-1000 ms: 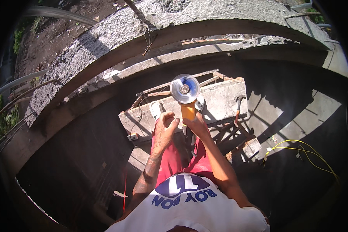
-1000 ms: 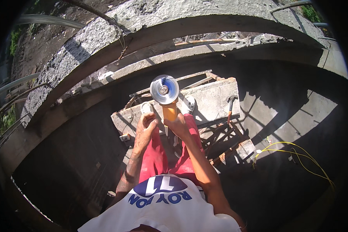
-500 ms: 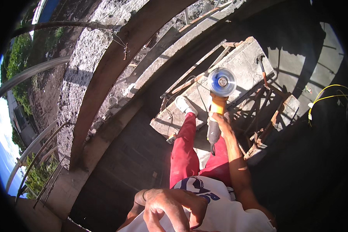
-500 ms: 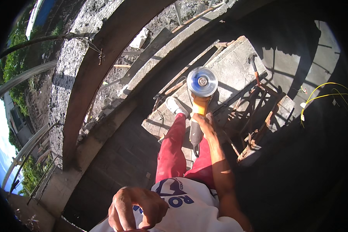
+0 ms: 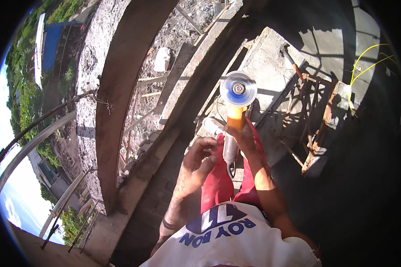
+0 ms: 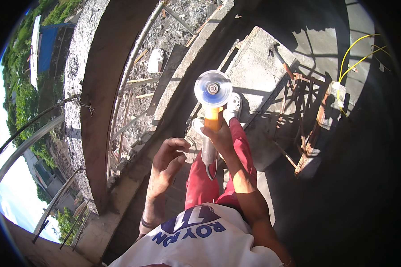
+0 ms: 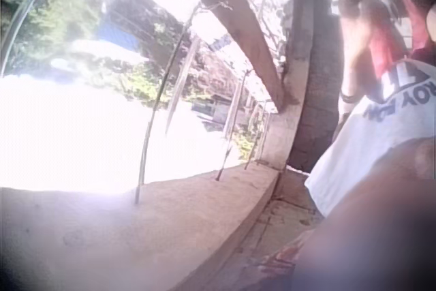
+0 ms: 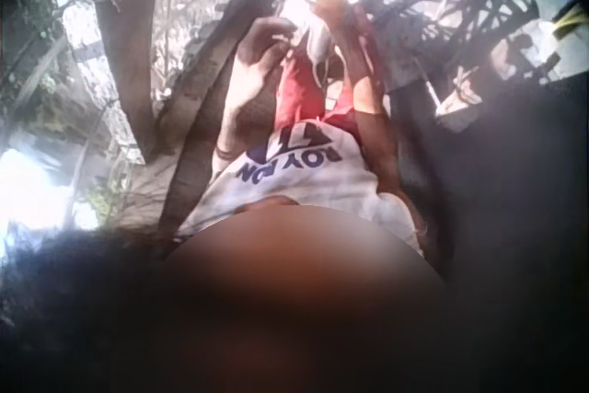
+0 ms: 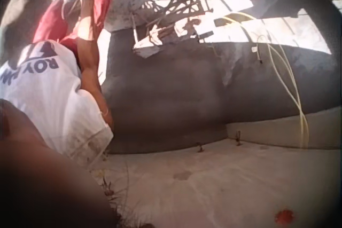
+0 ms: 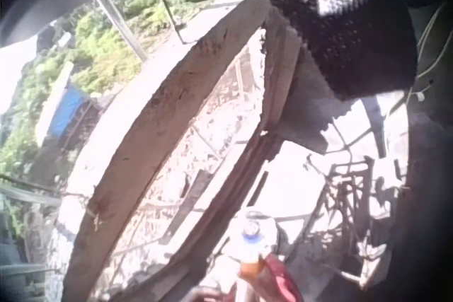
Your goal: The person uses an angle grinder to cut and smooth a concrete beam at a construction site. They hold the tool with both hands and move it along the beam's edge, generating dust as they work.
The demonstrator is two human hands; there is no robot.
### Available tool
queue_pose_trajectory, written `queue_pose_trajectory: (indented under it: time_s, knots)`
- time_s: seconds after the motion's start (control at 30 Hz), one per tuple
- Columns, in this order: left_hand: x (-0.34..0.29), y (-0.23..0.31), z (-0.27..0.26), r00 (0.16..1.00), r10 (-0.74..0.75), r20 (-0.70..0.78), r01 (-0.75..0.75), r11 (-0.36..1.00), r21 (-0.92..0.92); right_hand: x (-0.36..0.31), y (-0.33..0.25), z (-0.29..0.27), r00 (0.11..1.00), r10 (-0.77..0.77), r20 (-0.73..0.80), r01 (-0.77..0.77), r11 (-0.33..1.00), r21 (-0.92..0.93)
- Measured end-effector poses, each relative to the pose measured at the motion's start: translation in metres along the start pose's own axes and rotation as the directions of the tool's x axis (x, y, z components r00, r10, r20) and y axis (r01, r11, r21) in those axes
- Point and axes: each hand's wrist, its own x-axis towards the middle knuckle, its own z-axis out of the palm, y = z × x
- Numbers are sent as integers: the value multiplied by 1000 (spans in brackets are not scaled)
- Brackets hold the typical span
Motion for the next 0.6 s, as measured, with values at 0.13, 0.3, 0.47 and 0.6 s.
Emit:
queue_pose_trajectory:
  time_s: [0.13, 0.3, 0.47, 0.6]
  knots:
    - [56, -63, 16, 983, -164, -83, 183, 846, 502, 24, -11, -4, 979, -204, 1, 201, 963, -182]
    - [72, -72, 44, 988, -13, -157, 107, 790, 604, 25, -21, 4, 913, -409, -8, 397, 890, -226]
    - [82, -63, 18, 960, -281, 8, 247, 857, 452, 14, -39, 3, 973, -192, 125, 175, 976, 132]
    - [82, -67, -9, 888, -386, 251, 361, 922, 140, 8, -36, 5, 927, -96, 361, 23, 979, 203]
